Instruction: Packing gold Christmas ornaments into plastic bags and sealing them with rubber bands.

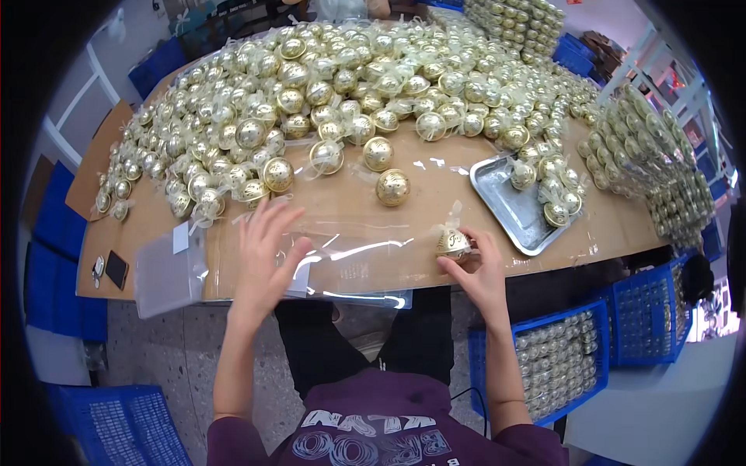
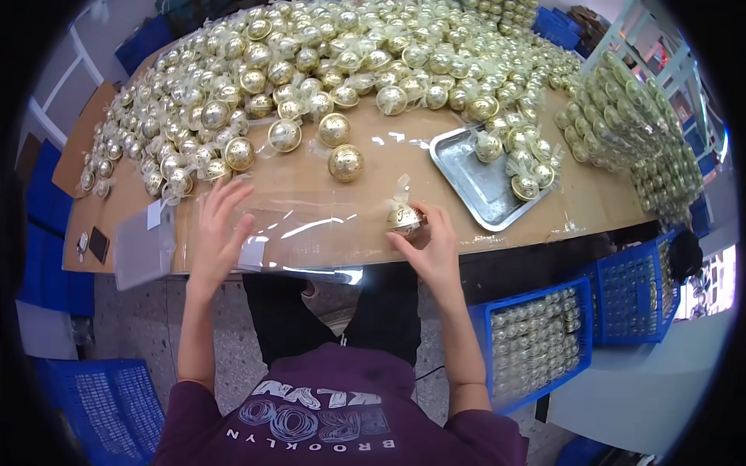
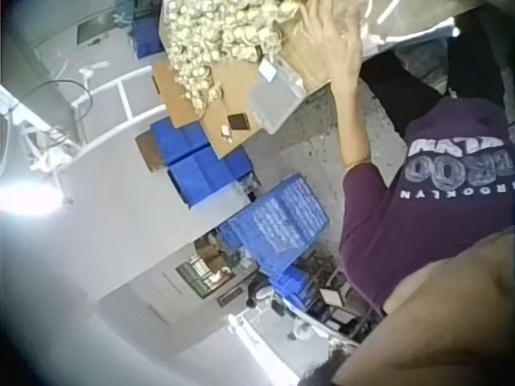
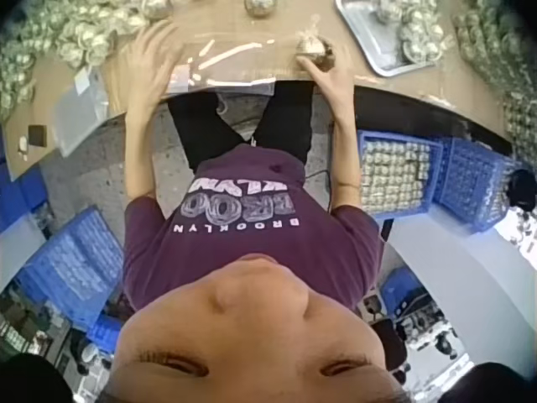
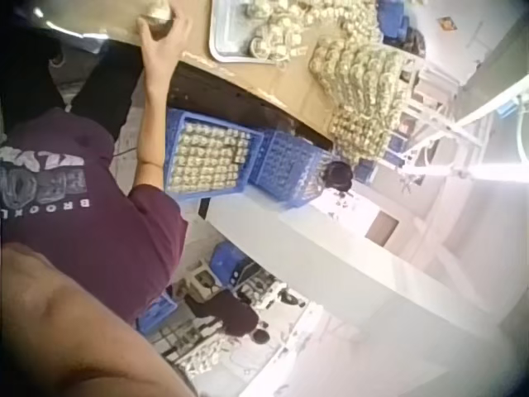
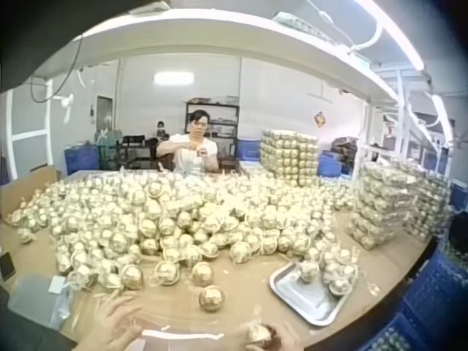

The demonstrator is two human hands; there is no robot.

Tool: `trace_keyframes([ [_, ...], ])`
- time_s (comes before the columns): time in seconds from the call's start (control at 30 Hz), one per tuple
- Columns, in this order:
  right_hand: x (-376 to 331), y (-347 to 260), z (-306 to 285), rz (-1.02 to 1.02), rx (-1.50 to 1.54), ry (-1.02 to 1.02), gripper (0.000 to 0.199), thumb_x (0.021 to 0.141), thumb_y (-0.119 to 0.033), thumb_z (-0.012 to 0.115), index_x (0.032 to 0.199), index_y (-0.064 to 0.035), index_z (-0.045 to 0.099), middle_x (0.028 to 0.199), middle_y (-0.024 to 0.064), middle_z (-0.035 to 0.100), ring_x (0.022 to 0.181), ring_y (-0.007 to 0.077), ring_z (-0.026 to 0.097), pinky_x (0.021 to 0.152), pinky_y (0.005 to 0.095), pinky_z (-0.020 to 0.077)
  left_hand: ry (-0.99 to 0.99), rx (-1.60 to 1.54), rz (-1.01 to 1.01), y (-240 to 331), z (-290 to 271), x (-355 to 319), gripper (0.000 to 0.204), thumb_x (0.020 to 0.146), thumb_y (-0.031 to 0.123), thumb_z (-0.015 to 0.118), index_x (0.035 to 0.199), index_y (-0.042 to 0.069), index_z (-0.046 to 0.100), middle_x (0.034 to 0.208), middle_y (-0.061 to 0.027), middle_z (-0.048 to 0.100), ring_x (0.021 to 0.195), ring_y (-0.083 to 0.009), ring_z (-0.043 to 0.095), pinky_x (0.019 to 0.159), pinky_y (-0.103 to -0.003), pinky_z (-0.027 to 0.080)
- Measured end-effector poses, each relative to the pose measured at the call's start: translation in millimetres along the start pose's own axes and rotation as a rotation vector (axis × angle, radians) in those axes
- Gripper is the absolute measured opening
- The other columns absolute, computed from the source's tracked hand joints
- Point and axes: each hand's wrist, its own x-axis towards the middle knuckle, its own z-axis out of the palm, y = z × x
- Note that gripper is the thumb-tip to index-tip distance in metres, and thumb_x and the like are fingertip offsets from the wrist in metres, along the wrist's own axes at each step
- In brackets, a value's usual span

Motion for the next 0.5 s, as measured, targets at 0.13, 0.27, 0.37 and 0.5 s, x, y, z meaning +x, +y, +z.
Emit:
trace_keyframes([
  [0.13, 11.9, -6.7, 10.5, -0.037, -0.054, -0.194, 0.06, 0.077, 0.0, 0.075, 0.129, 0.0027, 0.045, 0.117, 0.0117, 0.058, 0.102, 0.0177, 0.061, 0.081, 0.0282, 0.0536, -0.045, -0.32, -0.105, -17.6, 5.3, -5.3, 0.053, 0.093, 0.038, 0.055, 0.14, 0.015, 0.047, 0.15, -0.019, 0.031, 0.142, -0.0333, 0.022, 0.113, -0.049, 0.017],
  [0.27, 27.0, -19.5, 52.3, 0.063, 0.322, -0.464, 0.066, 0.075, -0.005, 0.078, 0.131, 0.0023, 0.047, 0.117, 0.01, 0.06, 0.102, 0.0182, 0.061, 0.085, 0.0302, 0.0515, -0.173, -0.683, -0.104, -24.3, 16.3, -7.4, 0.058, 0.094, 0.03, 0.054, 0.146, 0.012, 0.035, 0.155, -0.0171, 0.021, 0.143, -0.0309, 0.019, 0.113, -0.042, 0.02],
  [0.37, 37.1, -23.8, 86.4, 0.035, 0.188, -0.56, 0.064, 0.077, -0.016, 0.078, 0.133, -0.0006, 0.049, 0.12, 0.0089, 0.059, 0.103, 0.0191, 0.061, 0.09, 0.0318, 0.048, -0.212, -0.682, 0.018, -14.1, 30.1, -12.2, 0.062, 0.095, 0.026, 0.054, 0.149, 0.012, 0.028, 0.157, -0.0164, 0.009, 0.143, -0.0306, 0.018, 0.111, -0.041, 0.025],
  [0.5, 47.1, -18.2, 130.2, 0.045, 0.43, -0.641, 0.064, 0.082, -0.021, 0.074, 0.136, -0.0014, 0.045, 0.124, 0.0134, 0.057, 0.102, 0.0184, 0.062, 0.087, 0.0314, 0.0496, -0.224, -0.895, 0.027, -2.1, 37.2, -15.1, 0.063, 0.096, 0.023, 0.053, 0.15, 0.011, 0.024, 0.156, -0.0172, 0.002, 0.142, -0.0299, 0.021, 0.109, -0.039, 0.028],
])
